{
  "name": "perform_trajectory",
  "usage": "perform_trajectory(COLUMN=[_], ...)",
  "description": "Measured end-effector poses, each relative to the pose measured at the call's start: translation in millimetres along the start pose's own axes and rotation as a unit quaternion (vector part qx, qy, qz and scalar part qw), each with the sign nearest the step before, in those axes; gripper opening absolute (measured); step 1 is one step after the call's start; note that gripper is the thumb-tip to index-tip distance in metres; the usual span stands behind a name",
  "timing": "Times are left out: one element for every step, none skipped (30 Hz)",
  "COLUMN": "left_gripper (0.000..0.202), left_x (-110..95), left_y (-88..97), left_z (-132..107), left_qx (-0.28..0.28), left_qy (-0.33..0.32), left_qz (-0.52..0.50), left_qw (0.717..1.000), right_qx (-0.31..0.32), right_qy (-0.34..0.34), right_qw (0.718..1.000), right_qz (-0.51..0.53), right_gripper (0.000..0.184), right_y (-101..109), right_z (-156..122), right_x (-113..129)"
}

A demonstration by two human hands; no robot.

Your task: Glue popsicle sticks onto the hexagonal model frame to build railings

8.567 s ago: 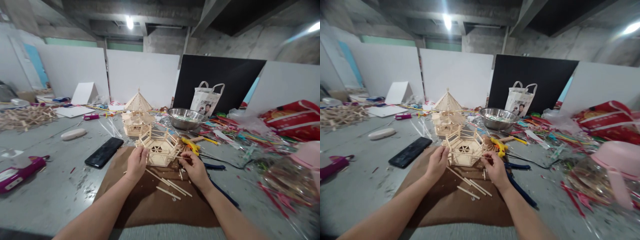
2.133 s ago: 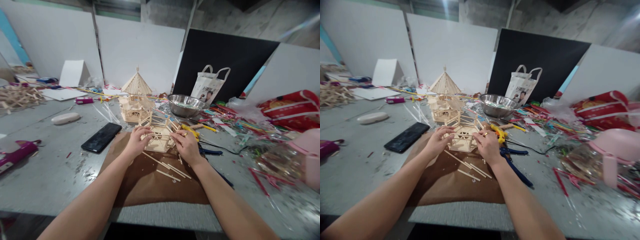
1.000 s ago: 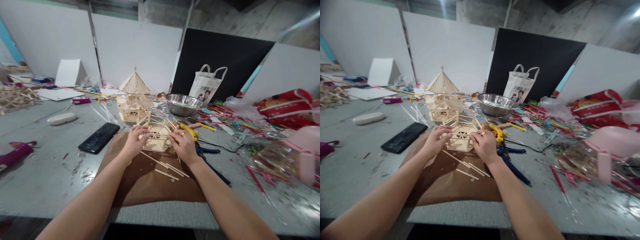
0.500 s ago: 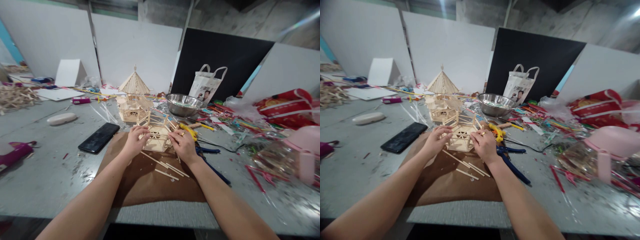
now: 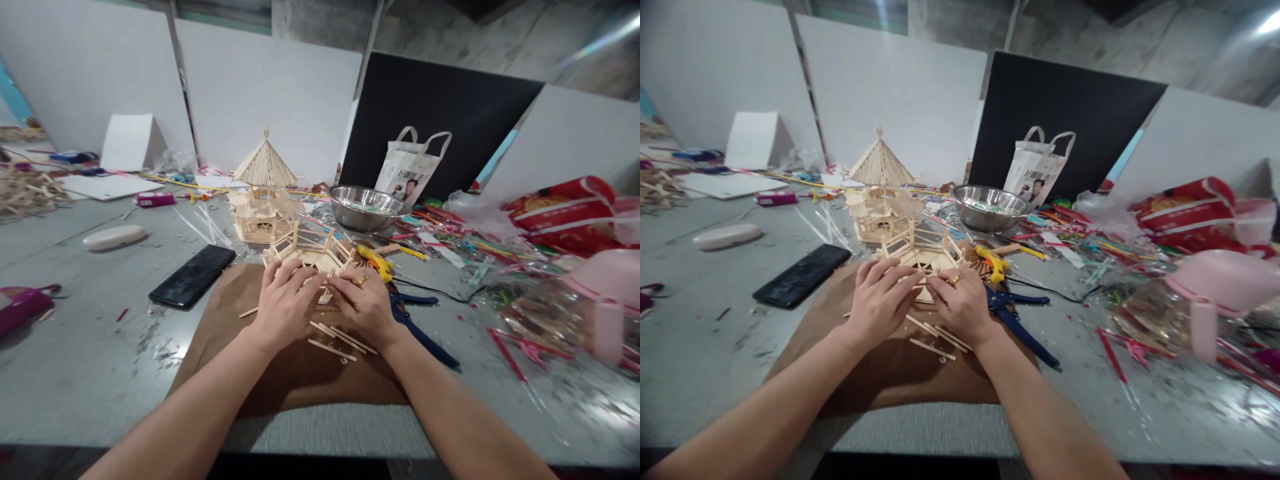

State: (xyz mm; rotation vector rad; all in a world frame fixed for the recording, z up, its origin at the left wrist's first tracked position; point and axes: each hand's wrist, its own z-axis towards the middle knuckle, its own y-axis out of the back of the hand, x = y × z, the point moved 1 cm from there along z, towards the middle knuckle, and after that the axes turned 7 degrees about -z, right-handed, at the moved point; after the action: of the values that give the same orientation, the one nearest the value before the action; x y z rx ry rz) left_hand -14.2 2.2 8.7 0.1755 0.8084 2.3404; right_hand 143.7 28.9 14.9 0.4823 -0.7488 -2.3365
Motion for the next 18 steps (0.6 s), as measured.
perform_trajectory(left_gripper=[0.022, 0.021, 0.021, 0.022, 0.022, 0.023, 0.023, 0.023, 0.024, 0.024, 0.024, 0.024, 0.025, 0.025, 0.026, 0.026, 0.026, 0.026], left_x=[0.1, 0.9, 1.9, 3.0, 4.0, 4.7, 5.1, 5.3, 5.4, 5.3, 5.2, 5.1, 5.0, 5.0, 4.9, 4.9, 5.0, 5.1], left_y=[-1.3, -2.8, -4.3, -5.8, -6.9, -7.9, -8.6, -9.1, -9.4, -9.6, -9.8, -10.0, -10.3, -10.5, -10.6, -10.8, -10.9, -11.1], left_z=[-0.3, -0.6, -1.1, -1.6, -2.1, -2.6, -3.1, -3.6, -4.2, -4.9, -5.6, -6.4, -7.2, -8.0, -8.7, -9.3, -9.8, -10.2], left_qx=[0.016, 0.032, 0.047, 0.06, 0.068, 0.074, 0.078, 0.082, 0.085, 0.09, 0.096, 0.102, 0.109, 0.116, 0.122, 0.127, 0.131, 0.135], left_qy=[-0.003, -0.004, -0.003, -0.001, 0.003, 0.006, 0.008, 0.009, 0.012, 0.017, 0.023, 0.03, 0.039, 0.047, 0.054, 0.06, 0.065, 0.069], left_qz=[-0.003, -0.007, -0.011, -0.016, -0.019, -0.021, -0.022, -0.024, -0.026, -0.026, -0.026, -0.025, -0.024, -0.021, -0.018, -0.015, -0.014, -0.017], left_qw=[1.0, 0.999, 0.999, 0.998, 0.997, 0.997, 0.997, 0.996, 0.996, 0.995, 0.995, 0.994, 0.993, 0.992, 0.991, 0.99, 0.989, 0.988], right_qx=[0.002, 0.004, 0.006, 0.007, 0.01, 0.012, 0.015, 0.017, 0.019, 0.019, 0.018, 0.018, 0.02, 0.022, 0.027, 0.032, 0.037, 0.042], right_qy=[-0.001, -0.001, -0.002, -0.002, -0.002, -0.003, -0.003, -0.003, -0.003, -0.004, -0.004, -0.005, -0.006, -0.007, -0.007, -0.009, -0.01, -0.012], right_qw=[1.0, 1.0, 1.0, 1.0, 1.0, 1.0, 1.0, 1.0, 1.0, 1.0, 1.0, 1.0, 1.0, 1.0, 1.0, 0.999, 0.999, 0.999], right_qz=[0.003, 0.005, 0.007, 0.008, 0.01, 0.01, 0.011, 0.012, 0.013, 0.013, 0.014, 0.014, 0.014, 0.014, 0.014, 0.014, 0.014, 0.014], right_gripper=[0.015, 0.015, 0.015, 0.015, 0.015, 0.015, 0.015, 0.015, 0.015, 0.015, 0.015, 0.015, 0.014, 0.014, 0.015, 0.015, 0.015, 0.016], right_y=[0.1, 0.1, 0.0, -0.1, -0.2, -0.1, 0.0, 0.3, 0.7, 1.1, 1.5, 1.6, 1.5, 1.2, 0.7, 0.0, -0.5, -0.8], right_z=[-0.1, -0.4, -0.8, -1.3, -1.9, -2.5, -3.1, -3.5, -3.9, -4.1, -4.3, -4.4, -4.6, -4.8, -5.1, -5.4, -5.7, -5.8], right_x=[1.4, 2.3, 2.9, 3.3, 3.4, 3.5, 3.5, 3.4, 3.3, 3.2, 3.1, 3.1, 3.1, 3.3, 3.7, 4.3, 5.0, 5.7])
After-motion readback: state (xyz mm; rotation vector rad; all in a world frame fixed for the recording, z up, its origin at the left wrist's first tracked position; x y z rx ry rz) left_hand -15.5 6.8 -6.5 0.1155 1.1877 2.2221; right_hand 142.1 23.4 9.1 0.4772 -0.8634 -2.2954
